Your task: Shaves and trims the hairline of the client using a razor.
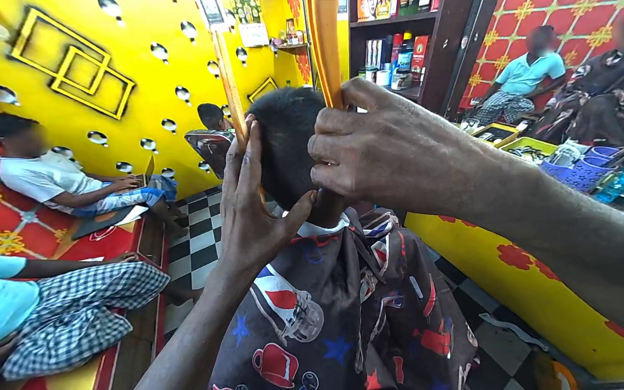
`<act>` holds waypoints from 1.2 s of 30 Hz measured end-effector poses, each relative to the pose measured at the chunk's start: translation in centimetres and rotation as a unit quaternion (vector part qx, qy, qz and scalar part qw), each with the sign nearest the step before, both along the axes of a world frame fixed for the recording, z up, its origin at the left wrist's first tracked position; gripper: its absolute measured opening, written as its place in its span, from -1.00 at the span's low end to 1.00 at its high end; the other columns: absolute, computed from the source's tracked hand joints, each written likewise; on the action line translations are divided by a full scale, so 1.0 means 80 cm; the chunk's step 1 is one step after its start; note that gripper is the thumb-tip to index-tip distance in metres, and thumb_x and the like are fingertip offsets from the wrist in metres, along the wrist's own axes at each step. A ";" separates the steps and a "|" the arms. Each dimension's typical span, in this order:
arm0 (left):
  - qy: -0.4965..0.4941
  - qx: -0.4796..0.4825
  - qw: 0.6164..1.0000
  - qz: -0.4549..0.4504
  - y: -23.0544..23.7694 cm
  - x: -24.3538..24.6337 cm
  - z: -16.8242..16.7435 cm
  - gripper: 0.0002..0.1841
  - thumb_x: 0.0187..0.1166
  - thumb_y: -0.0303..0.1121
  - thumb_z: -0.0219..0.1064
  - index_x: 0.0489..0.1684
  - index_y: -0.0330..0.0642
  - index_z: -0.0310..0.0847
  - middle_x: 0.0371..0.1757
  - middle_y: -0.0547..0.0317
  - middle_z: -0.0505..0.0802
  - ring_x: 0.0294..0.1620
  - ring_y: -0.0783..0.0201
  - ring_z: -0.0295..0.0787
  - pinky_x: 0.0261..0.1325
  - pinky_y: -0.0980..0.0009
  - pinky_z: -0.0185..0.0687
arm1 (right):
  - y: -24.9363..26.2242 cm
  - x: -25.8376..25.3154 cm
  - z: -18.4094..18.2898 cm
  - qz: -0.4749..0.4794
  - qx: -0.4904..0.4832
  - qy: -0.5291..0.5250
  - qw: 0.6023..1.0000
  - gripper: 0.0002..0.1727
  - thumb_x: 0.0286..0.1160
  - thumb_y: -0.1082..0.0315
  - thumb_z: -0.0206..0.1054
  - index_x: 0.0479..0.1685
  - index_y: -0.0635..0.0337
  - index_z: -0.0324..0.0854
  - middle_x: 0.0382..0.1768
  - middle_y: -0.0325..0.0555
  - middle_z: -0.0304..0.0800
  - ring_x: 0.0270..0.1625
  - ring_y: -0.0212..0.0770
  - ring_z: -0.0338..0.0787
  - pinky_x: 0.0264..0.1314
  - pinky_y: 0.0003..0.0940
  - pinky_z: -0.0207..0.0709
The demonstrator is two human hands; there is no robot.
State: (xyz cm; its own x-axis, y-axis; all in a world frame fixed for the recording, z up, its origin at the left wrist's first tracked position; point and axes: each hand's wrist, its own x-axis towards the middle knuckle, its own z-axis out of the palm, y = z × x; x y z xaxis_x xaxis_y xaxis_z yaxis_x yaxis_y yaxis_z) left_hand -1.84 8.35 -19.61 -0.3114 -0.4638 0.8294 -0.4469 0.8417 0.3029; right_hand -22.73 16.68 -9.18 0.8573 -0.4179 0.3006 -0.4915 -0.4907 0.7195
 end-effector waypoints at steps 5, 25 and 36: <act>-0.004 -0.007 1.000 0.010 0.000 0.001 0.000 0.09 0.31 0.05 0.54 0.91 -0.16 0.01 0.84 -0.15 0.26 0.79 0.10 0.26 0.75 0.20 0.23 | 0.006 0.003 0.001 -0.033 0.012 0.012 0.999 -0.77 0.52 0.64 0.15 -0.36 0.24 0.68 -0.29 0.02 0.68 -0.03 0.05 0.66 0.16 0.01 0.27; -0.027 0.008 0.999 0.015 -0.003 0.006 -0.002 0.19 0.26 0.11 0.57 0.95 -0.09 -0.10 0.88 -0.10 0.18 0.83 0.03 0.17 0.78 0.09 0.16 | 0.012 0.001 -0.020 0.010 -0.034 -0.003 0.999 -0.68 0.64 0.66 0.01 -0.25 0.30 0.71 -0.18 0.06 0.76 0.04 0.03 0.69 0.25 0.00 0.28; -0.030 0.011 0.999 0.019 -0.004 0.007 -0.001 0.17 0.29 0.12 0.57 0.94 -0.11 -0.08 0.87 -0.07 0.21 0.84 0.07 0.16 0.80 0.13 0.13 | 0.008 0.002 -0.026 -0.007 -0.031 -0.006 0.999 -0.68 0.63 0.67 0.02 -0.31 0.31 0.70 -0.21 0.06 0.76 0.05 0.04 0.69 0.28 0.01 0.29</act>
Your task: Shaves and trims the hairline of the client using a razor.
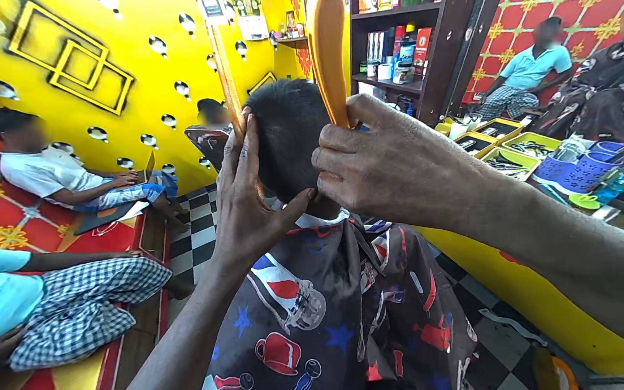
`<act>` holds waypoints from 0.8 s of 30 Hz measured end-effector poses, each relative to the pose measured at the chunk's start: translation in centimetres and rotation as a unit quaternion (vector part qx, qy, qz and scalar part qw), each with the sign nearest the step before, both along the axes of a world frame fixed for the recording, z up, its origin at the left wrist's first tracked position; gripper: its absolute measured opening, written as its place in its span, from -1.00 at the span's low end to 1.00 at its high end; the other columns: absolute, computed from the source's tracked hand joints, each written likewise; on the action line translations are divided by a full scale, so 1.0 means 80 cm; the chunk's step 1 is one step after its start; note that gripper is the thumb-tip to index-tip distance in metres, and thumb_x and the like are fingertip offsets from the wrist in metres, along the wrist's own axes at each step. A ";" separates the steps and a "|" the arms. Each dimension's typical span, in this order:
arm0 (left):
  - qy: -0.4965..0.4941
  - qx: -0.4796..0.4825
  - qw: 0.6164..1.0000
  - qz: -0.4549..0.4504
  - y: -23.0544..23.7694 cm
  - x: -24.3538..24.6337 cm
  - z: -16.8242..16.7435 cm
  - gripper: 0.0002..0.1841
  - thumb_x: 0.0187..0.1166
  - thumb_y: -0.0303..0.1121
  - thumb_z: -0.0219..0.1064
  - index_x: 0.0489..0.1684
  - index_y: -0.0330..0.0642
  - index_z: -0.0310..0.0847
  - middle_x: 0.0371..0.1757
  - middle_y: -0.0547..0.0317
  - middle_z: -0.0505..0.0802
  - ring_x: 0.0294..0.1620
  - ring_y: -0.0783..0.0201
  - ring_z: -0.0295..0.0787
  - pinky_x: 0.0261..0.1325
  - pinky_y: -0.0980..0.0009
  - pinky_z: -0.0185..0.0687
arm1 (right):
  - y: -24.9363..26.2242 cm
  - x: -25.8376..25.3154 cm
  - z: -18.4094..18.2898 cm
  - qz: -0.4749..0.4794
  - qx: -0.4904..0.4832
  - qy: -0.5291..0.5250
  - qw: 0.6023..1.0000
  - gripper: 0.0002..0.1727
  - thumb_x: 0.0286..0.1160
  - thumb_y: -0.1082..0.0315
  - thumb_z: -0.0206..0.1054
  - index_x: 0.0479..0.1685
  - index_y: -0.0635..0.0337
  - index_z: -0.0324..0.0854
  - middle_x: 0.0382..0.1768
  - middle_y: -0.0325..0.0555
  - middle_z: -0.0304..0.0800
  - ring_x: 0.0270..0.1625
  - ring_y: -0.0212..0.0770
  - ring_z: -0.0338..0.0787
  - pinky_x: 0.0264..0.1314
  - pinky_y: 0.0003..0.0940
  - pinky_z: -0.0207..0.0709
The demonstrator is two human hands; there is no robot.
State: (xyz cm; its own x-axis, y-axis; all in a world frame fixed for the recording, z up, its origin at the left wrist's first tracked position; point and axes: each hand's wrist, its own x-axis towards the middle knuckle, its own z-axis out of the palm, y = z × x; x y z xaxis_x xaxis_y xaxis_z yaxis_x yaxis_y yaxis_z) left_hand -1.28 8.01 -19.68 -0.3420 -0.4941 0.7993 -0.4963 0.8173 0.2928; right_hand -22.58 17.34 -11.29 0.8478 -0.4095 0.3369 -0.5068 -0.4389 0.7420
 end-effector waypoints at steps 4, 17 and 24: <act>0.003 -0.010 1.000 -0.005 -0.008 0.000 -0.002 0.19 0.25 0.15 0.57 0.93 -0.17 -0.03 0.85 -0.18 0.24 0.85 0.05 0.16 0.82 0.16 0.11 | 0.001 -0.003 0.000 0.014 -0.010 -0.009 1.000 -0.68 0.66 0.66 0.00 -0.22 0.31 0.72 -0.19 0.05 0.77 0.05 0.05 0.68 0.25 0.00 0.29; -0.024 -0.003 0.999 0.022 -0.007 -0.002 -0.005 0.24 0.24 0.14 0.57 0.97 -0.06 -0.18 0.88 -0.17 0.15 0.82 -0.09 0.16 0.74 -0.07 0.16 | -0.006 -0.009 -0.018 0.008 -0.012 -0.022 1.000 -0.68 0.64 0.67 0.01 -0.22 0.30 0.72 -0.15 0.05 0.78 0.08 0.03 0.70 0.27 -0.02 0.30; -0.016 0.004 1.000 0.018 -0.009 -0.002 -0.006 0.23 0.22 0.11 0.59 0.97 -0.05 -0.16 0.88 -0.17 0.16 0.81 -0.08 0.19 0.72 -0.07 0.21 | -0.010 -0.015 -0.021 -0.002 -0.004 -0.029 1.000 -0.69 0.64 0.66 0.03 -0.25 0.29 0.72 -0.19 0.04 0.76 0.04 0.03 0.70 0.22 -0.02 0.31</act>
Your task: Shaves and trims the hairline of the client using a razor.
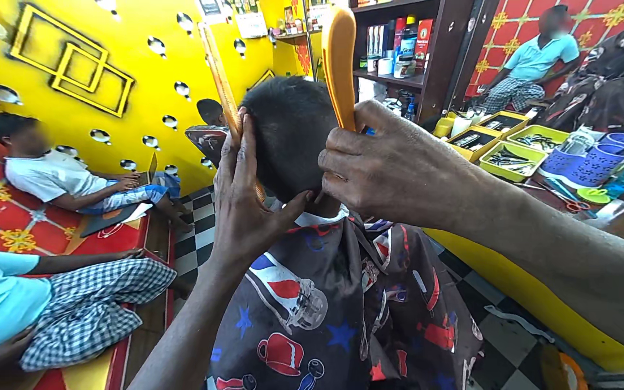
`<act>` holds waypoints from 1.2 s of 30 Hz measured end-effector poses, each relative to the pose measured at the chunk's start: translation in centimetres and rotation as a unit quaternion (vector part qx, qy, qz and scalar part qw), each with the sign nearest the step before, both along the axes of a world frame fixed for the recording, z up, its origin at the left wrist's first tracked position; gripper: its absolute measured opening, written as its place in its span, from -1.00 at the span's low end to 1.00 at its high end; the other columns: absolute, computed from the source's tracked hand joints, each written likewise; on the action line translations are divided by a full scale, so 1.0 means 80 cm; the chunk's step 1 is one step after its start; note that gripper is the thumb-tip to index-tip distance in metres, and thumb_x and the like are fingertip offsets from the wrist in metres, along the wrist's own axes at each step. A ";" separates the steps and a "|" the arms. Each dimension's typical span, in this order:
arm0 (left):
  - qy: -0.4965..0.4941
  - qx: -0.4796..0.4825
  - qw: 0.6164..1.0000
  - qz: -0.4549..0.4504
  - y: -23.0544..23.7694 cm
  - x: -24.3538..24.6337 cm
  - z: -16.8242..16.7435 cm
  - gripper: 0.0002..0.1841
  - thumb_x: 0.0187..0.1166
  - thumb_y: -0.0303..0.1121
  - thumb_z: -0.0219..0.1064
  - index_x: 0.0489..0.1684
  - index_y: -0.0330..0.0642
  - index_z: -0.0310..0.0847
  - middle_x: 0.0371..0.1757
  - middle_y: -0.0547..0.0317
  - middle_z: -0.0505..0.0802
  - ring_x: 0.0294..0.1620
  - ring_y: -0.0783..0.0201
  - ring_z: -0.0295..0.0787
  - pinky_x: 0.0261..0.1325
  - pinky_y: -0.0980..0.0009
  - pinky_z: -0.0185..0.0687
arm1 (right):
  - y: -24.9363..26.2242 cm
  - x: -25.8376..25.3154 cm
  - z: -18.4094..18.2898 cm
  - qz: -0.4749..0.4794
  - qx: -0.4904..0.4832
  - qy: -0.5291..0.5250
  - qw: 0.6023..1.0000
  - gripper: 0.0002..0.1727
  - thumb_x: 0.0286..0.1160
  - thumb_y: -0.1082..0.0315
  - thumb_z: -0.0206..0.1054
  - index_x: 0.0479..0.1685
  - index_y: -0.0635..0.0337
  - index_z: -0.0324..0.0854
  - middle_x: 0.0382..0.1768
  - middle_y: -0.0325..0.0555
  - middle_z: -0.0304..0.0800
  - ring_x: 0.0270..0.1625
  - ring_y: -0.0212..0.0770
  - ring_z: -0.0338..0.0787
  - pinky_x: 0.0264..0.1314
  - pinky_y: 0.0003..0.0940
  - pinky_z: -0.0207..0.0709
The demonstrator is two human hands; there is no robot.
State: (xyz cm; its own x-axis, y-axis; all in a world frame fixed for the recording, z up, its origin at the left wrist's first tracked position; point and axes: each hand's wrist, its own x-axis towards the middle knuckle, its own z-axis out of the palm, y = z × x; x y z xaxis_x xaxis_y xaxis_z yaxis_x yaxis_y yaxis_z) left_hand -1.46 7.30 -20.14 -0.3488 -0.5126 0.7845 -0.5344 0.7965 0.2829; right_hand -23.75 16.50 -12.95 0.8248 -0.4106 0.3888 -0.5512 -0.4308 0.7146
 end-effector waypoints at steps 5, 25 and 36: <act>-0.003 -0.001 1.000 0.003 -0.003 0.000 0.000 0.24 0.21 0.14 0.59 0.97 -0.03 -0.14 0.89 -0.11 0.15 0.81 -0.07 0.20 0.70 -0.11 0.21 | 0.000 -0.001 0.001 -0.018 0.007 0.000 1.000 -0.70 0.62 0.66 0.04 -0.32 0.29 0.69 -0.26 0.03 0.71 -0.02 0.03 0.66 0.17 -0.02 0.29; 0.073 0.202 0.976 0.036 0.023 0.011 -0.086 -0.10 0.35 0.34 0.45 0.66 -0.04 0.46 0.59 -0.04 0.59 0.53 0.05 0.58 0.49 -0.08 0.54 | 0.033 0.018 -0.201 0.031 0.070 -0.666 0.742 -0.79 0.57 0.37 0.38 0.07 0.10 0.84 0.05 -0.21 0.84 0.16 -0.34 0.80 0.22 -0.39 0.72; 0.077 0.260 0.962 0.019 0.027 0.001 -0.094 -0.26 0.27 0.19 0.61 0.45 0.02 0.66 0.44 0.16 0.71 0.33 0.25 0.71 0.32 0.06 0.67 | 0.006 0.001 -0.178 -0.004 0.029 -0.596 0.802 -0.81 0.56 0.40 0.40 0.03 0.10 0.86 0.02 -0.13 0.84 0.16 -0.21 0.78 0.20 -0.31 0.65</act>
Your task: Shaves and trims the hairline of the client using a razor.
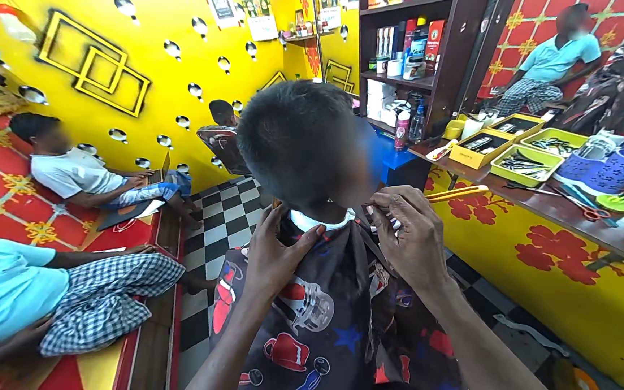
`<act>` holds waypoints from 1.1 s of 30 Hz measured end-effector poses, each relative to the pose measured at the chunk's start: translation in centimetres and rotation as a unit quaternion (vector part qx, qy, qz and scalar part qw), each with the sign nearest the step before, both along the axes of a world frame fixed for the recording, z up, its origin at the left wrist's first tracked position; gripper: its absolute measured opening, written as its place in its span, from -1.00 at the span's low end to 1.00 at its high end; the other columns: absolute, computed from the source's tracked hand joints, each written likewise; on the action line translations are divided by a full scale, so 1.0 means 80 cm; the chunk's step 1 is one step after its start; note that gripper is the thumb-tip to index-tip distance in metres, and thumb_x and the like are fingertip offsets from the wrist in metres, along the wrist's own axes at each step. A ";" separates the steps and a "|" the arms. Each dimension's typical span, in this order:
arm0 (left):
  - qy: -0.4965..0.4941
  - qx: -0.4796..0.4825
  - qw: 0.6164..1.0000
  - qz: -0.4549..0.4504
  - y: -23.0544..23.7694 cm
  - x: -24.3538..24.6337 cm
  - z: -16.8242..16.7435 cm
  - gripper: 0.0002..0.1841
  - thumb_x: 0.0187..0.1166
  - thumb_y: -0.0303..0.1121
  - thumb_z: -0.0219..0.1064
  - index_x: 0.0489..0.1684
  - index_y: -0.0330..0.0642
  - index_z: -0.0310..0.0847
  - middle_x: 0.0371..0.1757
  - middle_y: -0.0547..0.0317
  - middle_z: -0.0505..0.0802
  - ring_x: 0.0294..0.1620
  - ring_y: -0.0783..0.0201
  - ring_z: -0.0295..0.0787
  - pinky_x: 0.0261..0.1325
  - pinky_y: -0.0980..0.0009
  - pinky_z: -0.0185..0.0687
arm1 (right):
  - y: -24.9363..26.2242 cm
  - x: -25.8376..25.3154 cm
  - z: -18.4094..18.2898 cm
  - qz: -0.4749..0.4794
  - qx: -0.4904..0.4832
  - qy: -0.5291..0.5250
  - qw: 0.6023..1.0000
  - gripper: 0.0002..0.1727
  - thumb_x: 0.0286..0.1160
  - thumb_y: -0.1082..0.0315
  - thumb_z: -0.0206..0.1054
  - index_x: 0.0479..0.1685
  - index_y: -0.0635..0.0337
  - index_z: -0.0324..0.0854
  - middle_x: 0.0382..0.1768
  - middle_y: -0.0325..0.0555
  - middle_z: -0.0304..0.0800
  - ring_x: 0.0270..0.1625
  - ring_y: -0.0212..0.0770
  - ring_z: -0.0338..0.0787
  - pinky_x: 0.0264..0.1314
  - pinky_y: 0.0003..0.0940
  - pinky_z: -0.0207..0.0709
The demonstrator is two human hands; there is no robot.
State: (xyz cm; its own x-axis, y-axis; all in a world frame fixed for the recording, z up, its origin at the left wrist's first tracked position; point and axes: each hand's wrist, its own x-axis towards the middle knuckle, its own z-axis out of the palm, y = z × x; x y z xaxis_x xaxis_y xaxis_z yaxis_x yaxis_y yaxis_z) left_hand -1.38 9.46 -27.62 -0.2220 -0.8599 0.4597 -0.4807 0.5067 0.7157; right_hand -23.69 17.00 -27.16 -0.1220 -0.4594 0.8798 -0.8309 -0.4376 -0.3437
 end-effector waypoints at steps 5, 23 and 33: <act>-0.013 0.003 1.000 0.004 -0.001 -0.001 0.001 -0.26 0.24 0.18 0.63 0.42 0.00 0.67 0.42 0.14 0.71 0.30 0.22 0.71 0.27 0.02 0.67 | -0.002 -0.003 -0.010 0.010 0.035 0.018 0.999 -0.80 0.56 0.39 0.38 0.02 0.04 0.88 0.03 -0.19 0.86 0.13 -0.23 0.79 0.17 -0.33 0.66; -0.019 0.028 0.999 -0.004 0.001 -0.004 0.005 -0.28 0.20 0.13 0.66 0.38 0.03 0.67 0.48 0.15 0.66 0.35 0.21 0.68 0.28 0.02 0.66 | -0.004 -0.002 -0.023 0.023 0.032 0.030 0.999 -0.81 0.54 0.38 0.39 0.00 0.06 0.89 -0.01 -0.18 0.86 0.11 -0.22 0.78 0.18 -0.34 0.66; -0.028 0.012 0.999 -0.010 -0.002 -0.001 0.005 -0.33 0.21 0.09 0.66 0.34 0.02 0.69 0.44 0.15 0.70 0.34 0.25 0.71 0.30 0.05 0.68 | -0.016 -0.024 -0.011 0.101 0.019 -0.012 0.995 -0.83 0.52 0.44 0.42 -0.03 0.14 0.87 0.01 -0.18 0.88 0.15 -0.25 0.80 0.26 -0.33 0.67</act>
State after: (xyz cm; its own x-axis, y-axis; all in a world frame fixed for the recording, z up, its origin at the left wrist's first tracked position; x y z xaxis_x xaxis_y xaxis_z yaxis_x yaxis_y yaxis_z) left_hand -1.45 9.27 -27.24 -0.2646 -0.8652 0.4260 -0.5101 0.5005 0.6995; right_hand -25.60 15.70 -28.00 -0.0446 -0.5099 0.8591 -0.7182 -0.5814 -0.3823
